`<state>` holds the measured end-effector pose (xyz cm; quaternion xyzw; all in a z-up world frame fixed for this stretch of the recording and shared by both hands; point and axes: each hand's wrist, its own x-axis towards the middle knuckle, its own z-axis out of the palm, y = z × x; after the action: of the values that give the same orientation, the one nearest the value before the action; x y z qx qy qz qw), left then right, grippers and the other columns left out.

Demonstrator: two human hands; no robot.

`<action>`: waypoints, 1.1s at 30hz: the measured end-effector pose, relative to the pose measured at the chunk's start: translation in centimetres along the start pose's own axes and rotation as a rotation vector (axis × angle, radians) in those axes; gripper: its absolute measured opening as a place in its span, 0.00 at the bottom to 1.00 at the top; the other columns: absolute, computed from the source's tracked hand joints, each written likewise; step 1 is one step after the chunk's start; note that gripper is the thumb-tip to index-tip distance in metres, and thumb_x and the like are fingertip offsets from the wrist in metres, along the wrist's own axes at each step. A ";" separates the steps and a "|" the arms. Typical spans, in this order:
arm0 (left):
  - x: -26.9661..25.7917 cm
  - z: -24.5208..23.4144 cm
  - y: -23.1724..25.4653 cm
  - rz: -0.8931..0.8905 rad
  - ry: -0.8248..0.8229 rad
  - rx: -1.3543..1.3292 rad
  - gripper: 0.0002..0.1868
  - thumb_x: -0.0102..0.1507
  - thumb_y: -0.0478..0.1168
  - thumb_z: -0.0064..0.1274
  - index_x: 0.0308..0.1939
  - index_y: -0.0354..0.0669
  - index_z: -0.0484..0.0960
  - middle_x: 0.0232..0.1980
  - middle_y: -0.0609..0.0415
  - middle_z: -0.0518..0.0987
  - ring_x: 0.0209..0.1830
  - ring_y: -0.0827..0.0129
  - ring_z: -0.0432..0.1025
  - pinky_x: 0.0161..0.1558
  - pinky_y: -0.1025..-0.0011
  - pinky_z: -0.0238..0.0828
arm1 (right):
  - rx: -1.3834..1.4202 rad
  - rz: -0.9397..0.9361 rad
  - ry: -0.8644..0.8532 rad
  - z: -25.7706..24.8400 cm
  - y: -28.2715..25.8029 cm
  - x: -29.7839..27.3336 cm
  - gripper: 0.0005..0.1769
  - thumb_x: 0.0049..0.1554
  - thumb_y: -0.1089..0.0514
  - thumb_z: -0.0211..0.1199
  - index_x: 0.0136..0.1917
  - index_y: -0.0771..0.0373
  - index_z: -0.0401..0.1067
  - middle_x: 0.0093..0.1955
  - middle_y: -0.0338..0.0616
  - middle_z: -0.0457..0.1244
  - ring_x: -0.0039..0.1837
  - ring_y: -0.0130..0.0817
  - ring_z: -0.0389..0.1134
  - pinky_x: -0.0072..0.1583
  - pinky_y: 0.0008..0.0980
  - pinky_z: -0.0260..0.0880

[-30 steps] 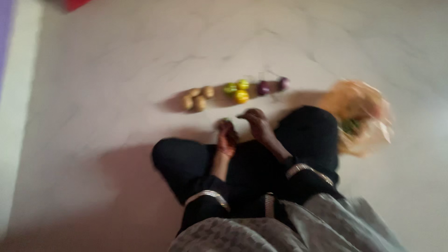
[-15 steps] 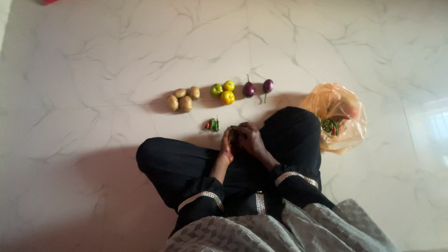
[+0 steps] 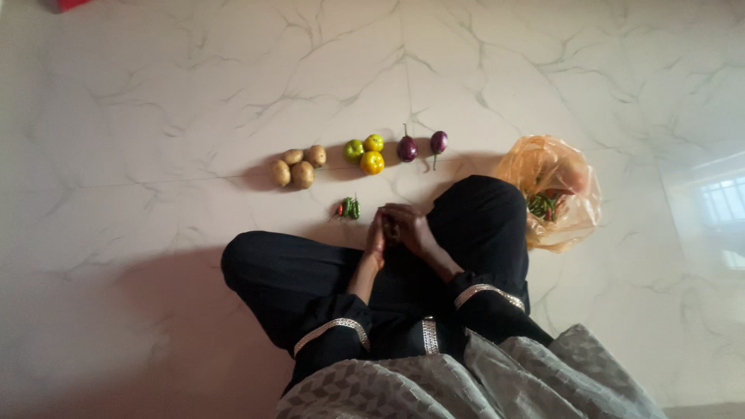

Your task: The person sits on the floor and peels small green chilies and a purple eggplant using a small knife. They remove the stems and peel the skin, placing the discarded parts into a plastic bag.

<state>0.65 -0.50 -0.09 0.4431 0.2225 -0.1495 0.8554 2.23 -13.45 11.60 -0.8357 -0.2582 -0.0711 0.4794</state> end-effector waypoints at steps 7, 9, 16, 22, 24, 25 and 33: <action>-0.3 -0.6 1.2 -0.169 0.049 -0.407 0.32 0.64 0.71 0.34 0.54 0.56 0.78 0.48 0.60 0.80 0.48 0.70 0.75 0.47 0.68 0.76 | -0.125 -0.235 -0.135 -1.1 -3.6 -0.2 0.32 0.48 0.71 0.61 0.68 0.67 0.72 0.67 0.56 0.65 0.69 0.53 0.65 0.67 0.45 0.69; -0.4 -0.6 1.4 -0.173 -0.026 -0.467 0.29 0.64 0.70 0.33 0.51 0.58 0.76 0.46 0.61 0.79 0.47 0.69 0.75 0.45 0.67 0.76 | -0.109 -0.269 -0.119 -1.4 -4.0 0.1 0.31 0.46 0.70 0.61 0.65 0.67 0.73 0.67 0.58 0.65 0.68 0.55 0.65 0.65 0.46 0.68; 0.7 0.1 0.5 -0.044 -0.044 -0.057 0.22 0.73 0.63 0.42 0.44 0.50 0.77 0.34 0.58 0.71 0.32 0.69 0.65 0.29 0.70 0.64 | -0.077 0.171 0.016 -1.2 -2.8 0.8 0.28 0.51 0.74 0.54 0.64 0.64 0.75 0.61 0.54 0.69 0.60 0.50 0.72 0.61 0.42 0.73; 0.6 0.5 0.6 0.076 0.035 0.052 0.18 0.69 0.57 0.42 0.46 0.50 0.78 0.41 0.62 0.75 0.42 0.74 0.70 0.42 0.71 0.69 | -0.060 0.375 -0.105 -1.2 -3.0 1.1 0.32 0.48 0.72 0.61 0.67 0.63 0.72 0.60 0.55 0.67 0.56 0.52 0.72 0.55 0.42 0.73; 0.4 0.4 0.8 0.096 -0.025 -0.013 0.21 0.72 0.58 0.41 0.51 0.48 0.78 0.45 0.59 0.75 0.45 0.70 0.70 0.45 0.68 0.70 | -0.086 0.275 -0.107 -1.6 -3.7 1.1 0.37 0.43 0.71 0.64 0.68 0.64 0.69 0.60 0.56 0.66 0.57 0.53 0.71 0.55 0.43 0.72; 0.2 0.3 0.9 0.062 0.008 -0.087 0.23 0.70 0.60 0.39 0.55 0.51 0.77 0.49 0.61 0.77 0.49 0.71 0.72 0.48 0.69 0.71 | -0.086 0.170 -0.081 -1.6 -4.2 1.1 0.35 0.46 0.70 0.65 0.68 0.64 0.70 0.62 0.55 0.65 0.58 0.53 0.70 0.56 0.44 0.73; 0.0 -0.4 1.6 -0.210 0.176 -0.390 0.38 0.63 0.73 0.28 0.61 0.56 0.75 0.55 0.56 0.80 0.53 0.59 0.74 0.48 0.58 0.73 | -0.241 -0.160 -0.124 -1.4 -4.7 0.9 0.32 0.45 0.63 0.69 0.65 0.57 0.76 0.68 0.44 0.67 0.64 0.50 0.67 0.58 0.44 0.73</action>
<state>1.28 0.75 0.78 0.2551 0.3659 -0.1526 0.8819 0.80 -12.37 16.28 -0.8667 -0.3429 -0.0879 0.3515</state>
